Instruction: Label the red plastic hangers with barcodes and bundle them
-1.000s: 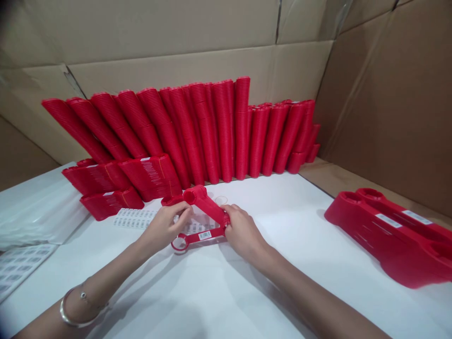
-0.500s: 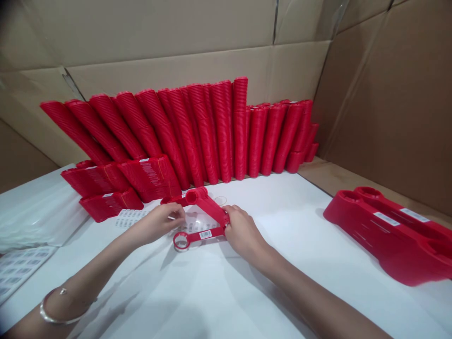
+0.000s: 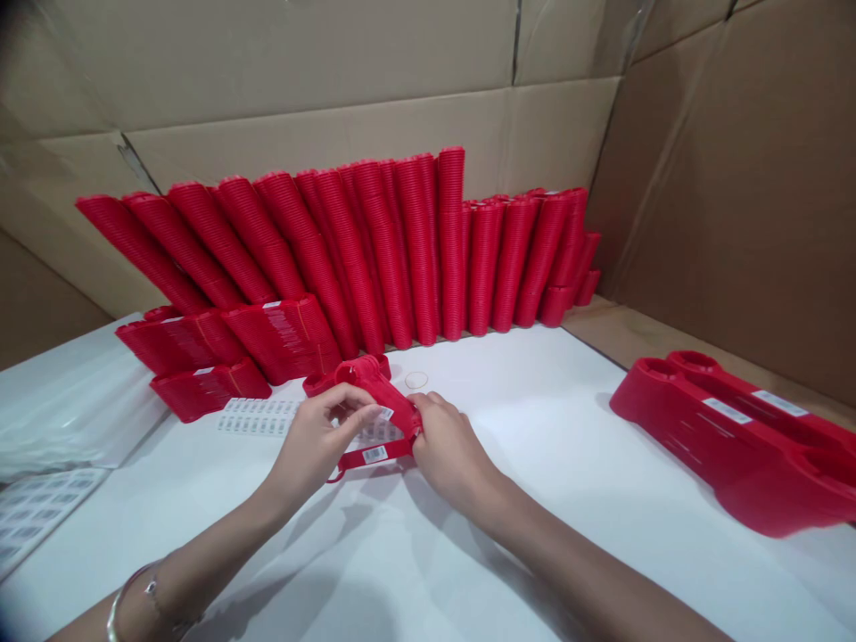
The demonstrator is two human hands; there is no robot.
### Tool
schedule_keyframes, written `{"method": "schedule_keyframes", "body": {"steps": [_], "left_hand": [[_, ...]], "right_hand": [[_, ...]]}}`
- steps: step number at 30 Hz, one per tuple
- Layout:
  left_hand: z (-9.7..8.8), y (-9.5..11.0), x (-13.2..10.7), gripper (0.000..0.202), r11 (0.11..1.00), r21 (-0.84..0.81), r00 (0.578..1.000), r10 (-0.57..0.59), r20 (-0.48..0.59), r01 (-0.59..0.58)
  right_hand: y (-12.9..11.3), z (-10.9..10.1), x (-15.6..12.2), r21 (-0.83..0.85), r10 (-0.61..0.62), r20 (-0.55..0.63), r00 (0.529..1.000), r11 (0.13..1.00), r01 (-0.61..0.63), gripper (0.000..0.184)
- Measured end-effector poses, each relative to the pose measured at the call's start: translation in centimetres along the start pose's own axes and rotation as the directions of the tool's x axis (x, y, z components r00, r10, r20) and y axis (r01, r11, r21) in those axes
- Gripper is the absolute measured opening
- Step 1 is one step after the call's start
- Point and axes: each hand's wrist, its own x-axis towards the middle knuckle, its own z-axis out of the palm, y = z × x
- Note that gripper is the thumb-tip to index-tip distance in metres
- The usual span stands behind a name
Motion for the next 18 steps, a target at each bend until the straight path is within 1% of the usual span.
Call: {"method": "schedule_keyframes", "body": {"steps": [3,5,8,10,14,16,18], "left_hand": [[0.2,0.1,0.0,0.01,1.0,0.023,1.0,0.012,-0.028,-0.011],[0.3,0.1,-0.1,0.011,0.997,0.059,0.998,0.043,-0.048,-0.04],[0.6,-0.2,-0.2,0.013,0.976,0.177,0.987,0.142,-0.079,-0.126],[0.8,-0.6,-0.3,0.014,0.938,0.28,0.968,0.237,-0.078,-0.206],[0.9,-1.3,-0.3,0.015,0.805,0.486,0.914,0.404,-0.029,-0.34],[0.9,-1.4,-0.2,0.016,0.711,0.588,0.881,0.473,0.005,-0.385],[0.8,-1.3,-0.2,0.019,0.598,0.681,0.839,0.542,0.044,-0.422]], "right_hand": [[-0.2,-0.1,-0.2,0.002,-0.005,0.002,1.0,1.0,0.005,0.046],[-0.4,-0.1,-0.3,0.01,-0.001,0.007,1.0,1.0,0.001,0.044],[-0.7,-0.1,-0.5,0.03,0.005,0.014,1.0,1.0,-0.006,0.037],[-0.9,0.0,-0.7,0.042,0.003,0.018,1.0,0.999,-0.004,0.033],[-1.0,0.2,-0.8,0.05,-0.008,0.024,1.0,0.999,0.006,0.029],[-0.9,0.3,-0.9,0.043,-0.016,0.023,1.0,0.999,0.015,0.028],[-0.9,0.4,-0.9,0.035,-0.024,0.023,0.999,0.999,0.023,0.027]]}}
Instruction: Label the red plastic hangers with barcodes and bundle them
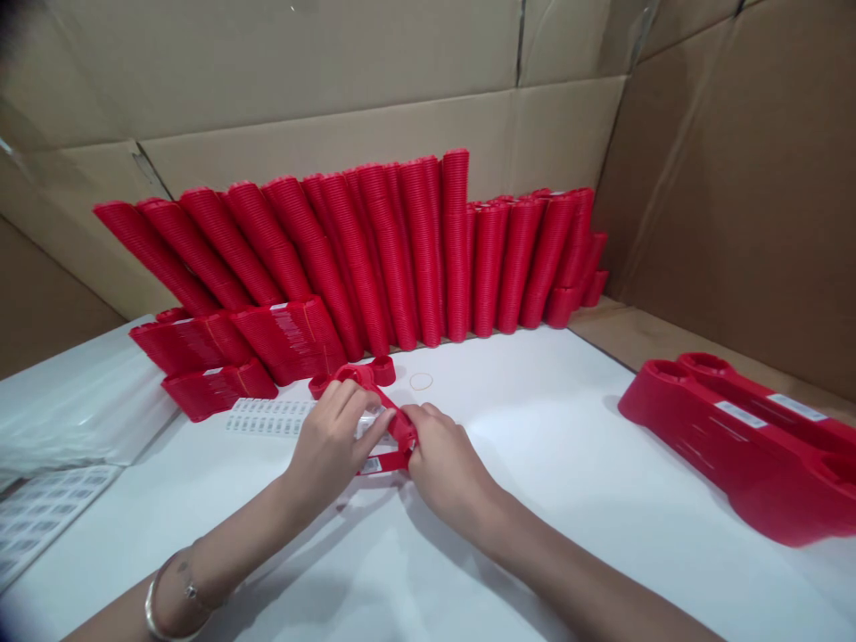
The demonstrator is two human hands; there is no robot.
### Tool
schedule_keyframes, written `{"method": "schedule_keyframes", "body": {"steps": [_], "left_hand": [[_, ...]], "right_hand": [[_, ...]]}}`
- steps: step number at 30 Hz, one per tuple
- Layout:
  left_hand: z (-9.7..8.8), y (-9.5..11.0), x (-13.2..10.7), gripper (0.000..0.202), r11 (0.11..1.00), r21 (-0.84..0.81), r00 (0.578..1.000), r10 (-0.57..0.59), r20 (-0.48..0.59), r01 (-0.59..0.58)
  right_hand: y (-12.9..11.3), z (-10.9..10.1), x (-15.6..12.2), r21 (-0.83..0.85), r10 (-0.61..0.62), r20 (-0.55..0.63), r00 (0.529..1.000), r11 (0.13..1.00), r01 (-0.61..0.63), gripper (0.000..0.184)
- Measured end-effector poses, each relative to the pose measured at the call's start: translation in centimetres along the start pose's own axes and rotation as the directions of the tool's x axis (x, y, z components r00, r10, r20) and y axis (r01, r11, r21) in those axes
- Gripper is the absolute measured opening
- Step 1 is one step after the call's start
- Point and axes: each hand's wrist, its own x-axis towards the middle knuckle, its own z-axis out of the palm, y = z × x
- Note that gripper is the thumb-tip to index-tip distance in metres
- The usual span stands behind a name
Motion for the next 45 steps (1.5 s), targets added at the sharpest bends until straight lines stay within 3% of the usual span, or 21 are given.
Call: {"method": "schedule_keyframes", "body": {"steps": [4,10,14,19,22,25,27,29,31,34,37,45], "left_hand": [[-0.3,-0.3,0.3,0.021,0.981,0.169,0.995,0.094,-0.018,-0.09],[-0.7,-2.7,0.8,0.026,0.973,0.231,0.997,0.019,-0.074,-0.001],[-1.1,-3.9,0.9,0.015,0.995,-0.018,0.99,-0.096,-0.102,0.094],[-1.4,-3.8,1.0,0.017,0.9,-0.39,0.971,-0.233,-0.05,0.196],[-1.6,-3.7,0.8,0.023,0.868,-0.461,0.978,-0.209,-0.001,0.185],[-1.8,-3.8,0.5,0.022,0.882,-0.455,0.986,-0.06,0.153,0.124],[-1.7,-4.0,0.4,0.018,0.904,-0.397,0.944,-0.023,0.329,0.161],[-1.3,-4.6,0.2,0.019,0.931,-0.273,0.891,-0.102,0.443,0.242],[-0.6,-5.4,0.0,0.023,0.949,-0.148,0.868,-0.182,0.462,0.277],[0.3,-6.6,-0.5,0.024,0.964,-0.064,0.85,-0.195,0.49,0.258],[0.8,-7.3,-0.9,0.022,0.957,-0.048,0.815,-0.215,0.537,0.285],[-0.2,-7.2,-0.3,0.011,0.924,-0.128,0.786,-0.227,0.575,0.36]], "right_hand": [[0.1,0.2,-0.1,-0.006,-0.005,0.001,1.0,1.0,0.005,0.029],[-0.2,0.1,-0.2,0.065,-0.017,0.038,0.999,0.998,0.014,0.044],[-0.2,0.0,-0.1,0.096,-0.043,0.033,0.999,0.995,0.04,0.051],[0.5,-0.3,0.4,0.111,-0.029,-0.014,0.999,0.993,0.031,0.053],[0.9,-0.8,0.7,0.095,-0.029,-0.061,0.998,0.995,0.035,0.055],[1.2,-1.4,1.1,0.063,-0.031,-0.13,0.991,0.997,0.039,0.057],[1.3,-1.5,1.2,0.038,-0.031,-0.14,0.99,0.999,0.037,0.055],[1.2,-1.4,1.2,0.006,-0.028,-0.106,0.994,1.0,0.029,0.052],[1.2,-1.1,1.1,-0.022,-0.023,-0.058,0.998,1.0,0.021,0.046],[1.1,-0.8,1.0,-0.048,-0.005,-0.027,1.0,0.999,0.004,0.042],[1.3,-0.7,1.1,-0.065,0.004,-0.023,1.0,0.998,-0.006,0.045],[1.6,-0.7,1.0,-0.088,0.018,-0.016,1.0,0.996,-0.019,0.05]]}}
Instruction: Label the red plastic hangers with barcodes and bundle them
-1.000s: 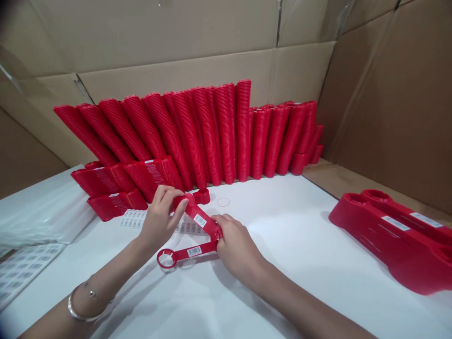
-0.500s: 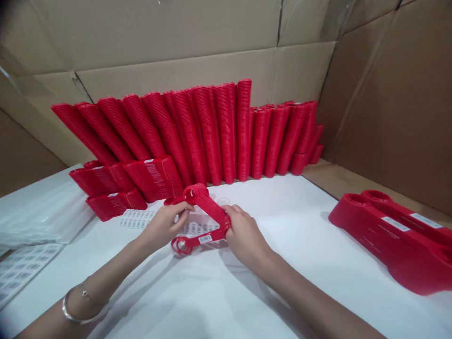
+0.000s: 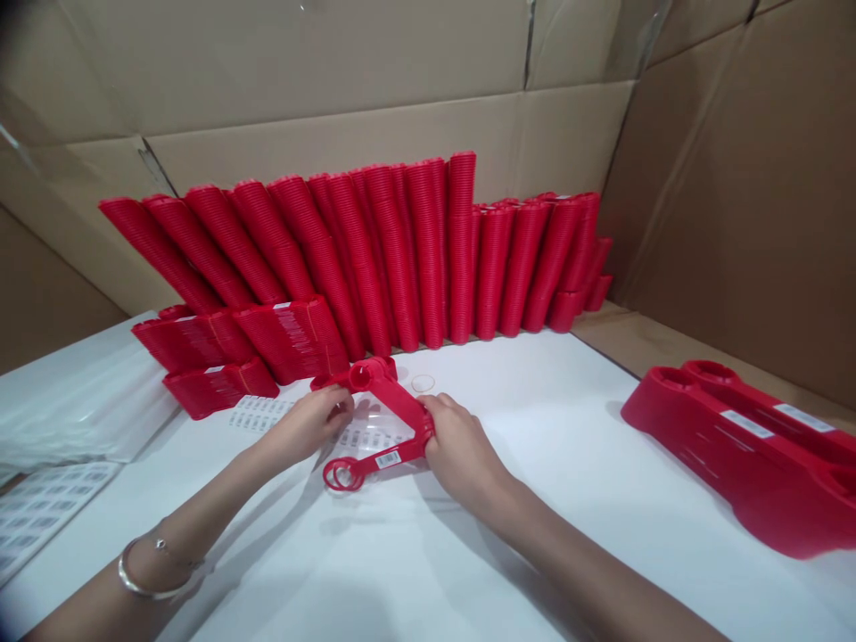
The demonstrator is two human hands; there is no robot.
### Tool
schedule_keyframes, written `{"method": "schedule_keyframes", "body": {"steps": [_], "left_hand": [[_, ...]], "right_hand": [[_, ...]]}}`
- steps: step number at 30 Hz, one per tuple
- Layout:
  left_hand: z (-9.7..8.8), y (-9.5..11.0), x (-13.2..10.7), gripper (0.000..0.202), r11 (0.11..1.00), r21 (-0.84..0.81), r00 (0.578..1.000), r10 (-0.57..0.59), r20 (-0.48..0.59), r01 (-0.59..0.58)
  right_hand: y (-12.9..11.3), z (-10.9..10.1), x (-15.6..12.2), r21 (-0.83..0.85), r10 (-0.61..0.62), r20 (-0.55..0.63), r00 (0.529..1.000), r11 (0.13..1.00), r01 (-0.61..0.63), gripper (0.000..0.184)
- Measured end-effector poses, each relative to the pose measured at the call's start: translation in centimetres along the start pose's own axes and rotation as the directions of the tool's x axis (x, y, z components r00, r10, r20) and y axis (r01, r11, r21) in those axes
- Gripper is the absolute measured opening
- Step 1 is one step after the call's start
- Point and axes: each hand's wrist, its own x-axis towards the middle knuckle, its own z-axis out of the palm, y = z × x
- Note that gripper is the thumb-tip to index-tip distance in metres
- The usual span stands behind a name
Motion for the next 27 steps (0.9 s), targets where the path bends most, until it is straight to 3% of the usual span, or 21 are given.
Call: {"method": "schedule_keyframes", "body": {"steps": [3,6,10,14,27], "left_hand": [[-1.5,0.6,-0.4,0.008,0.986,-0.168,0.994,0.023,0.105,-0.005],[-2.6,2.1,-0.8,0.012,0.91,-0.414,0.978,0.097,0.183,-0.013],[-2.1,5.0,-1.2,0.011,0.815,-0.573,0.996,0.093,-0.014,-0.084],[-0.7,6.4,-1.3,0.01,0.835,-0.543,0.995,0.041,-0.095,-0.086],[0.4,6.6,-1.5,0.007,0.928,-0.364,0.979,0.007,-0.206,-0.083]], "right_hand": [[0.0,0.0,0.1,-0.008,0.008,-0.006,1.0,1.0,-0.008,0.05],[-0.1,0.1,0.1,-0.024,0.022,-0.014,1.0,0.999,-0.022,0.048],[-0.2,0.3,0.0,0.007,0.011,-0.003,1.0,1.0,-0.011,0.039],[-0.4,0.6,-0.4,0.034,-0.008,0.01,1.0,0.999,0.008,0.041],[-1.5,0.6,-1.3,0.042,-0.006,0.053,0.999,0.999,0.003,0.038]]}}
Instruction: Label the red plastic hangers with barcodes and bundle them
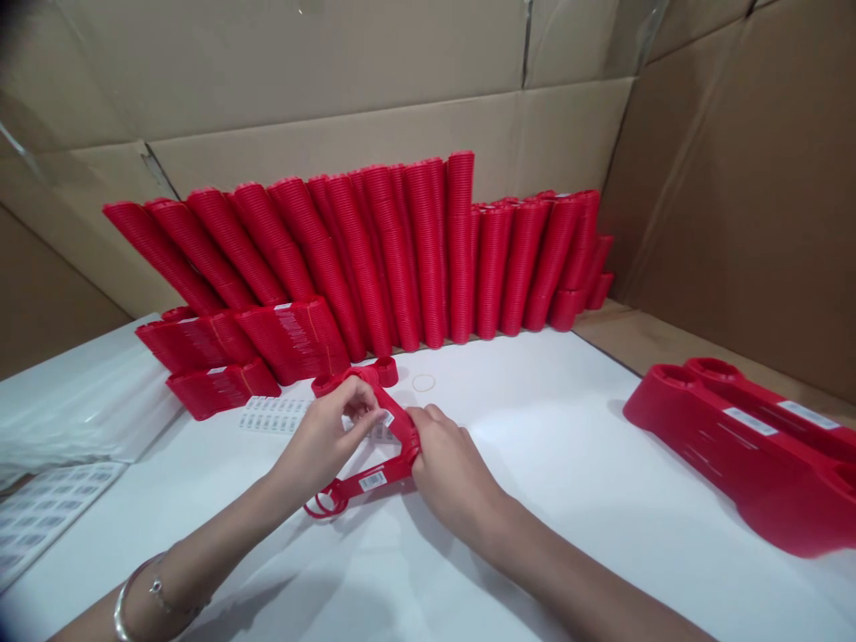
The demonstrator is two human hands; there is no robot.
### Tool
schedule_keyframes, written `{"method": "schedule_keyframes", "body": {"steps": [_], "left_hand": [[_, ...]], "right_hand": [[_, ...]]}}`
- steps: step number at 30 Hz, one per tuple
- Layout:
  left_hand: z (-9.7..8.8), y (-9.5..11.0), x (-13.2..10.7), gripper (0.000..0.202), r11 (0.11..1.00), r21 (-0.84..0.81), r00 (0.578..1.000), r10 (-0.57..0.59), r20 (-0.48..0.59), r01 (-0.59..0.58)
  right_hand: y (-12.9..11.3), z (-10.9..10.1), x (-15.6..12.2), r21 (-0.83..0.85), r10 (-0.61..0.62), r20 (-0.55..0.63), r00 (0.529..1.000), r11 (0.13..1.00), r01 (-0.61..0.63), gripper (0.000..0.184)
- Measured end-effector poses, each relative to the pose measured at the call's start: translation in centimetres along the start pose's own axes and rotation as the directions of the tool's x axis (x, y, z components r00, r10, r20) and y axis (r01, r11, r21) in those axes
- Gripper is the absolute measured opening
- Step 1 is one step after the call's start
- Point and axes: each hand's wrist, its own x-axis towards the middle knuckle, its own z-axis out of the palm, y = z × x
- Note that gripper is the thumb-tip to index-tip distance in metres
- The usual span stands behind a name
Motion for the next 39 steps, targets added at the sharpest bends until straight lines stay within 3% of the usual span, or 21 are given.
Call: {"method": "schedule_keyframes", "body": {"steps": [6,12,20,30,39], "left_hand": [[-0.7,0.5,0.0,0.007,1.0,-0.009,1.0,0.021,0.015,-0.021],[-0.4,0.9,-0.6,0.016,0.896,0.344,0.957,0.288,0.03,-0.28],[0.0,1.1,-1.0,0.01,0.964,0.239,0.994,0.112,0.017,-0.113],[-0.2,1.7,-0.9,0.015,0.987,0.114,0.989,0.105,0.1,-0.116],[-0.2,0.8,-0.5,0.005,0.998,0.039,0.999,0.038,0.006,-0.039]], "right_hand": [[-0.1,-0.1,0.0,0.026,0.003,-0.002,1.0,1.0,-0.003,0.034],[0.2,-0.3,0.2,0.0,0.019,-0.024,1.0,1.0,-0.019,0.027],[0.6,-0.1,0.4,-0.07,0.041,-0.024,0.999,0.997,-0.042,0.031],[0.9,-0.3,0.7,-0.112,0.061,-0.027,0.998,0.992,-0.064,0.033],[0.7,-0.3,0.5,-0.087,0.036,-0.033,0.999,0.995,-0.039,0.028]]}}
